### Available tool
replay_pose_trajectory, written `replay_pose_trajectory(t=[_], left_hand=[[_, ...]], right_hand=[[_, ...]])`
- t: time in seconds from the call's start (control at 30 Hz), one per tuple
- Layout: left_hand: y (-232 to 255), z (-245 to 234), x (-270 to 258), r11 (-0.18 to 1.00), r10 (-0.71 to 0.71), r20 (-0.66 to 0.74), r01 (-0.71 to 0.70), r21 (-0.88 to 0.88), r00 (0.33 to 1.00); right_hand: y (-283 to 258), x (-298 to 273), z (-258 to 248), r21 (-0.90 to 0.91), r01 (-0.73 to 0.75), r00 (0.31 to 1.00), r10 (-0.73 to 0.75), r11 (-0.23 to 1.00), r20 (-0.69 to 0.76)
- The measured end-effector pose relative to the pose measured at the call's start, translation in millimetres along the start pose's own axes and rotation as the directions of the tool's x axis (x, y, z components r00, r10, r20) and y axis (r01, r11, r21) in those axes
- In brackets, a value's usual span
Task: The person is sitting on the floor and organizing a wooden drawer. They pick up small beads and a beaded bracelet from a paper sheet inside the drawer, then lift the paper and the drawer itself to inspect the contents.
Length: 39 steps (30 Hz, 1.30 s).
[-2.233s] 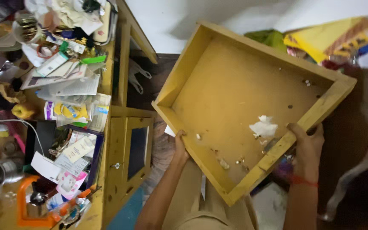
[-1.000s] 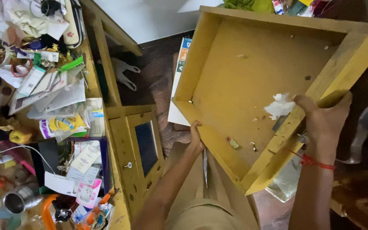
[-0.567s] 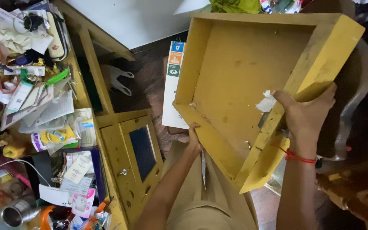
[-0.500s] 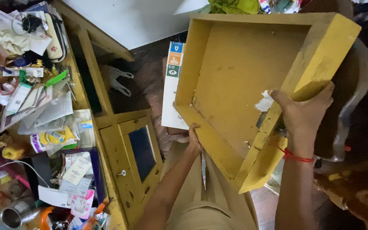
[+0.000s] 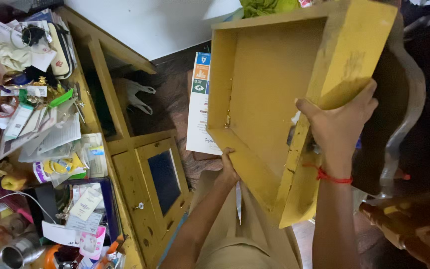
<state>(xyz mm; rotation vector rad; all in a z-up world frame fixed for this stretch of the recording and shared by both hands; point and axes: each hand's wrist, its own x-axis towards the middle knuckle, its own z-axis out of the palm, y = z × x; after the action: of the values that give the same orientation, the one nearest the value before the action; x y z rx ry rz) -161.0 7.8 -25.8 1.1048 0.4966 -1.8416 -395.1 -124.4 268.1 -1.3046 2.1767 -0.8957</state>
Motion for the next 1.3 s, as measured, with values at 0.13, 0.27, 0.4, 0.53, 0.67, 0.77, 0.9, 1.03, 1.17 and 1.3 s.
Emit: replay_pose_trajectory(t=[0.13, 0.27, 0.4, 0.53, 0.67, 0.77, 0.9, 1.03, 1.17, 1.3], left_hand=[[-13.9, 14.3, 3.1, 0.99, 0.024, 0.21, 0.005, -0.139, 0.977], [-22.8, 24.1, 12.8, 0.991, 0.03, 0.161, -0.009, -0.131, 0.987], [-22.3, 29.3, 19.1, 0.989, 0.09, 0.206, -0.064, -0.131, 0.974], [-21.4, 33.1, 19.9, 0.985, 0.047, 0.195, -0.013, -0.172, 0.98], [-12.6, 27.3, 7.6, 0.983, -0.054, 0.068, 0.041, 0.176, 0.996], [7.3, 19.9, -5.5, 0.887, 0.05, -0.048, -0.023, 0.46, 0.998], [81.4, 23.2, -33.2, 0.017, 0.718, 0.056, -0.099, 0.995, 0.693], [202.5, 138.6, -133.5, -0.648, 0.7, 0.713, -0.386, 0.656, 0.036], [255.1, 250.7, -231.4, -0.866, 0.378, 0.925, -0.336, 0.37, 0.044], [267.4, 275.5, -269.1, -0.834, 0.194, 0.937, -0.454, 0.314, 0.291]], right_hand=[[-30.3, 13.2, 0.9, -0.112, 0.244, 0.968, -0.248, 0.963, -0.03], [-72.3, 15.2, 14.9, -0.104, 0.252, 0.968, -0.248, 0.962, 0.05], [-102.5, 11.3, 25.0, -0.09, 0.25, 0.964, -0.24, 0.964, 0.112], [-120.0, 4.2, 33.6, -0.06, 0.337, 0.937, -0.329, 0.94, 0.115], [-126.5, 12.2, 36.2, -0.069, 0.367, 0.922, -0.353, 0.928, 0.162], [-124.5, 15.6, 30.9, -0.028, 0.385, 0.907, -0.372, 0.922, 0.198], [-116.6, 13.1, 20.3, 0.036, 0.456, 0.863, -0.452, 0.889, 0.223], [-111.7, 14.0, 16.8, 0.1, 0.573, 0.78, -0.579, 0.813, 0.238], [-116.7, 21.4, 13.7, 0.153, 0.614, 0.71, -0.627, 0.774, 0.32], [-123.7, 7.1, 20.8, 0.2, 0.689, 0.623, -0.71, 0.697, 0.328]])
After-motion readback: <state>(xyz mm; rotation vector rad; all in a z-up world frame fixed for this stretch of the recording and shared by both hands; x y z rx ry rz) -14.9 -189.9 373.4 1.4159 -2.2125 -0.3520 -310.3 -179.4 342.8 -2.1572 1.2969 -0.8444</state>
